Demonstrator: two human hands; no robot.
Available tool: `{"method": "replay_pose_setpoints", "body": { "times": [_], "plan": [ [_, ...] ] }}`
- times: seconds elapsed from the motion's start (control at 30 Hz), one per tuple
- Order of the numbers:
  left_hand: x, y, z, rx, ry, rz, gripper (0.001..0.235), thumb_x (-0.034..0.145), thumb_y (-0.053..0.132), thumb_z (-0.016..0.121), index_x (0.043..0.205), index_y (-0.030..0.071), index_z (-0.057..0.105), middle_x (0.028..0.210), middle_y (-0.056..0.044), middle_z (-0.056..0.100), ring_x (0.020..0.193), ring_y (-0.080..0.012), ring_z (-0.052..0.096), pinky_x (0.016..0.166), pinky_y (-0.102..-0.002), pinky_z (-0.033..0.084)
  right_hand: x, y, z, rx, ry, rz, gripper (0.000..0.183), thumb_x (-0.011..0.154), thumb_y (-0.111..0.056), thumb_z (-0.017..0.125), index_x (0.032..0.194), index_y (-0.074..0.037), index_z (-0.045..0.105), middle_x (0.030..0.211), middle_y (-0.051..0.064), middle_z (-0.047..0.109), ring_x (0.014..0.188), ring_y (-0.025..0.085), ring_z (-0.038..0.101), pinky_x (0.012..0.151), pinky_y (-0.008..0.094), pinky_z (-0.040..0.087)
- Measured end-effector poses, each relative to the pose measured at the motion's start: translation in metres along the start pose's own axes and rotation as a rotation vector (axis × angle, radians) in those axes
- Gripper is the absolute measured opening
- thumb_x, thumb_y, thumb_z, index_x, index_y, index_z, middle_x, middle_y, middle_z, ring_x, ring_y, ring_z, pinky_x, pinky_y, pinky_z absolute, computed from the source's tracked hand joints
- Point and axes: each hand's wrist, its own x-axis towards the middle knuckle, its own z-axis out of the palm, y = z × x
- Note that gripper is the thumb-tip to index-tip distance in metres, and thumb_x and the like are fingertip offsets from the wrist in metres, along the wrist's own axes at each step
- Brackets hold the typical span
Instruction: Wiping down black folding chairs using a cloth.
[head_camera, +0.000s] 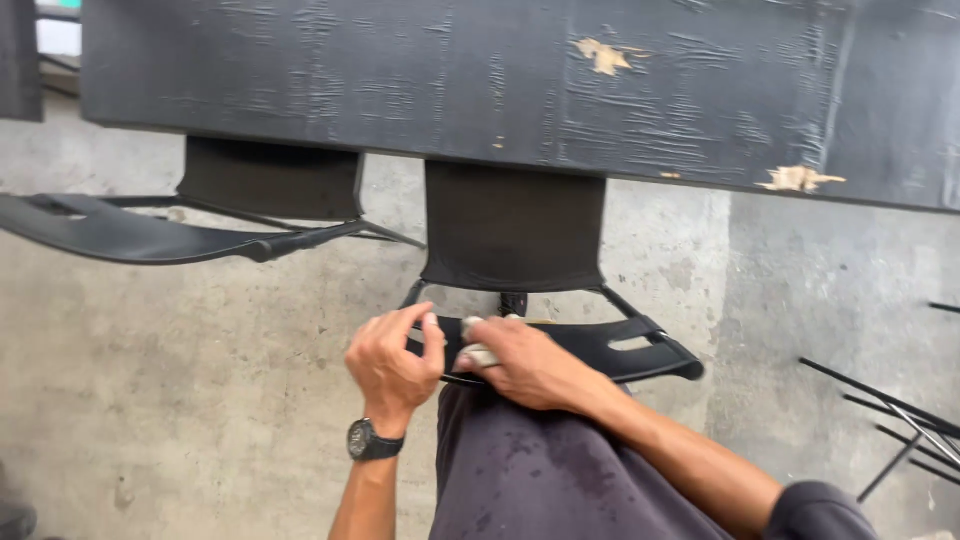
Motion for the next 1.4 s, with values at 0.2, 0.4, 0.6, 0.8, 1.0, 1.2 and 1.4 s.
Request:
{"method": "replay_pose_setpoints", "body": {
  "times": [0.2, 0.4, 0.6, 0.8, 1.0, 1.2, 1.4],
  "plan": [
    [0.000, -0.008, 0.004, -0.028, -0.045, 0.051, 0.010, 0.086, 0.028, 0.070, 0.092, 0.026, 0.077, 0.072, 0.009, 0.070, 0.066, -0.0182, 0.070, 0.070, -0.031, 0.055, -0.054, 0.025, -0.042, -0.384, -0.032, 0.746, 0.040, 0.086, -0.063, 0.061, 0.098, -0.028, 0.077, 0.096, 0.012, 0.080, 0.103, 0.035, 0.075, 0.090, 0.049, 0.060],
    [0.015, -0.013, -0.012, -0.079, -0.247, 0.169, 0.014, 0.091, 0.031, 0.067, 0.096, 0.024, 0.078, 0.075, 0.007, 0.073, 0.068, -0.0189, 0.072, 0.066, -0.031, 0.056, -0.027, 0.022, 0.008, -0.571, 0.225, 0.887, 0.047, 0.090, -0.063, 0.051, 0.085, -0.025, 0.078, 0.075, 0.006, 0.077, 0.083, 0.028, 0.079, 0.073, 0.045, 0.062],
    [0.013, -0.023, -0.017, -0.077, -0.478, 0.156, 0.028, 0.094, 0.029, 0.056, 0.109, 0.018, 0.076, 0.096, 0.004, 0.079, 0.087, -0.0199, 0.075, 0.065, -0.039, 0.054, 0.012, -0.039, 0.096, -0.566, 1.233, 0.045, 0.037, 0.098, -0.028, 0.069, 0.073, -0.015, 0.045, 0.063, 0.000, 0.042, 0.054, 0.020, 0.042, 0.050, 0.036, 0.034],
    [0.027, -0.034, -0.022, -0.026, -0.537, 0.487, 0.033, 0.102, 0.032, 0.052, 0.110, 0.010, 0.075, 0.100, -0.005, 0.077, 0.095, -0.0285, 0.070, 0.102, -0.051, 0.045, -0.075, 0.019, 0.093, 0.228, 1.912, 0.647, 0.040, 0.110, -0.031, 0.055, 0.140, -0.004, 0.057, 0.065, -0.004, 0.053, 0.046, 0.006, 0.040, 0.036, 0.025, 0.036],
    [0.027, 0.004, -0.022, -0.077, -0.677, 0.730, 0.054, 0.107, 0.048, 0.049, 0.142, 0.008, 0.060, 0.135, -0.023, 0.064, 0.128, -0.0465, 0.058, 0.111, -0.057, 0.039, -0.010, 0.042, 0.108, 0.886, 2.008, 0.414, 0.028, 0.111, -0.033, 0.044, 0.107, -0.009, 0.056, 0.089, 0.008, 0.059, 0.083, 0.021, 0.062, 0.075, 0.035, 0.051],
    [0.033, -0.003, -0.018, 0.238, -0.955, 0.696, 0.061, 0.103, 0.066, 0.030, 0.145, 0.030, 0.056, 0.123, -0.001, 0.073, 0.102, -0.0346, 0.072, 0.085, -0.055, 0.056, 0.107, 0.042, 0.188, 1.334, 1.269, 0.616, 0.056, 0.103, -0.051, 0.042, 0.122, -0.007, 0.071, 0.129, 0.029, 0.065, 0.125, 0.048, 0.059, 0.106, 0.059, 0.044],
    [0.024, 0.011, -0.015, 0.176, -0.889, 0.760, 0.061, 0.104, 0.065, 0.028, 0.140, 0.029, 0.060, 0.116, -0.005, 0.075, 0.094, -0.0345, 0.074, 0.077, -0.052, 0.057, 0.022, 0.039, 0.086, 1.990, 1.967, 0.233, 0.039, 0.099, -0.043, 0.064, 0.106, -0.006, 0.069, 0.099, 0.010, 0.068, 0.088, 0.024, 0.067, 0.079, 0.042, 0.055]
  ]
}}
